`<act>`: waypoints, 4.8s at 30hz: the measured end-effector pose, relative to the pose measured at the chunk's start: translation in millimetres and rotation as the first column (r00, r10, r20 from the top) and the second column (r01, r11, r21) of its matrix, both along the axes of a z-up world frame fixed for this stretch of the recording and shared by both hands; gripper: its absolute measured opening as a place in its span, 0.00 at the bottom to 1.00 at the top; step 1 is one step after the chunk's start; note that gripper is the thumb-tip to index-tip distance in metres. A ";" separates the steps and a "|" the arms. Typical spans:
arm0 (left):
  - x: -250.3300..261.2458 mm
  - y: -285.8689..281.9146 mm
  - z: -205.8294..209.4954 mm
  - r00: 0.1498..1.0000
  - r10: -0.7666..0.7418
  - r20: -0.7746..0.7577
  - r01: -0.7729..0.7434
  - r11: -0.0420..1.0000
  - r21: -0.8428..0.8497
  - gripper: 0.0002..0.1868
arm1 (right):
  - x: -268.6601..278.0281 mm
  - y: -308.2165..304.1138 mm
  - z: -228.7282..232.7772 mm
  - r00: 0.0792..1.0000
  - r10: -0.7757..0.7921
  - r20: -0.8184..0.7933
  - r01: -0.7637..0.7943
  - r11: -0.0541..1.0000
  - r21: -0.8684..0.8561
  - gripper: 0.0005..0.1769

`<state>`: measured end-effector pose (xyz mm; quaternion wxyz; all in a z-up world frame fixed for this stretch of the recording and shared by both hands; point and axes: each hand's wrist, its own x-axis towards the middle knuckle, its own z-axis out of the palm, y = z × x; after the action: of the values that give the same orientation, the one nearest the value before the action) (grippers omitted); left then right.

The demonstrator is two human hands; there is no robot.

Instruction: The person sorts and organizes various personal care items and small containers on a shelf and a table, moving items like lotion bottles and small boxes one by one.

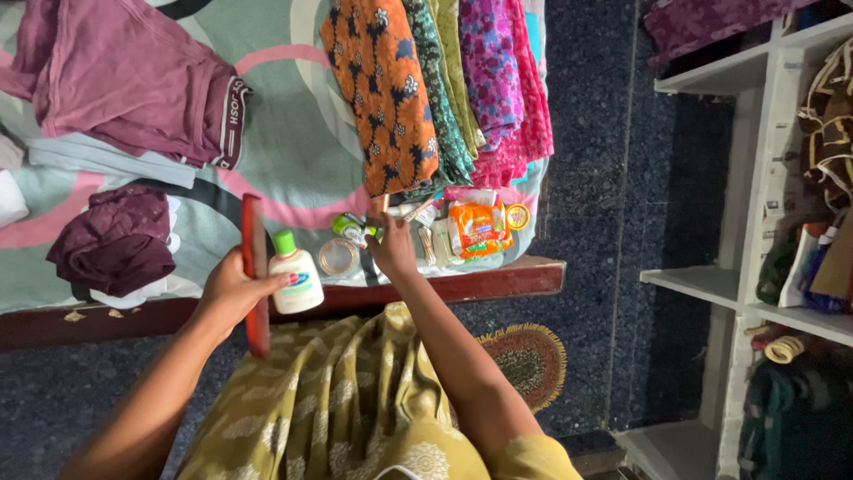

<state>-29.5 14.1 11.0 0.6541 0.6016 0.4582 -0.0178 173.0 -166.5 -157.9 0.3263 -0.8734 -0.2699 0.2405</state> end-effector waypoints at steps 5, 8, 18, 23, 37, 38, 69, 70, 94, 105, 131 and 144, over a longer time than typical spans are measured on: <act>-28.0 5.7 8.0 0.998 0.056 -0.014 -0.055 0.997 0.056 0.27 | 7.4 30.5 -44.4 0.957 -0.247 -0.153 0.223 0.961 -0.161 0.32; -45.3 11.7 13.5 0.992 0.062 -0.107 -0.053 0.995 0.090 0.25 | 9.7 42.2 -56.4 0.922 -0.361 -0.138 0.313 0.908 -0.279 0.29; -20.0 4.6 26.6 0.997 -0.071 0.034 0.064 0.984 0.166 0.26 | 12.5 -15.6 -56.8 0.582 -0.501 -0.641 0.613 0.788 -0.059 0.24; 44.7 -25.6 39.2 0.971 -0.237 -0.019 0.236 0.952 0.194 0.26 | -8.8 -89.8 -25.5 0.432 -0.487 -0.759 0.716 0.697 -0.040 0.23; 154.0 -388.7 81.1 0.486 -0.874 -0.015 0.818 0.449 0.361 0.34 | -172.3 -477.5 190.8 0.298 -0.923 -0.242 0.954 0.281 0.103 0.18; 152.1 -424.9 84.3 0.446 -0.895 -0.018 0.832 0.407 0.377 0.35 | -185.3 -506.5 192.9 0.256 -0.946 -0.201 0.962 0.228 0.151 0.18; 376.1 -975.7 101.6 0.132 -0.967 0.219 0.926 0.199 0.320 0.31 | -51.8 -969.2 284.2 -0.086 -0.974 -0.208 0.816 -0.188 0.546 0.15; 386.9 -988.9 107.6 0.113 -0.967 0.230 0.916 0.191 0.353 0.31 | -38.3 -979.9 299.1 -0.093 -0.992 -0.088 0.833 -0.126 0.539 0.15; 560.5 -1195.5 239.1 0.218 -0.932 0.289 0.899 0.307 0.312 0.32 | 324.5 -1325.6 583.4 -0.166 -0.578 0.799 0.620 0.569 0.540 0.17; 582.4 -1243.6 274.8 0.278 -0.893 0.354 0.874 0.388 0.293 0.31 | 361.9 -1394.9 560.6 0.543 -0.839 -0.025 0.109 0.041 0.993 0.14; 595.2 -1341.8 327.6 -0.038 -0.937 0.349 0.647 0.243 0.723 0.32 | 270.3 -1355.4 599.7 0.393 -0.723 0.568 0.672 0.647 0.359 0.15; 613.4 -1311.0 310.0 0.036 -0.933 0.359 0.724 0.272 0.634 0.31 | 400.7 -1453.2 634.8 -0.246 -0.677 0.694 0.794 0.270 0.545 0.17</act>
<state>583.9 -1296.9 320.9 0.5366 0.7921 -0.2698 -0.1086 573.7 -1619.7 476.9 0.1561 -0.8380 0.2074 -0.4801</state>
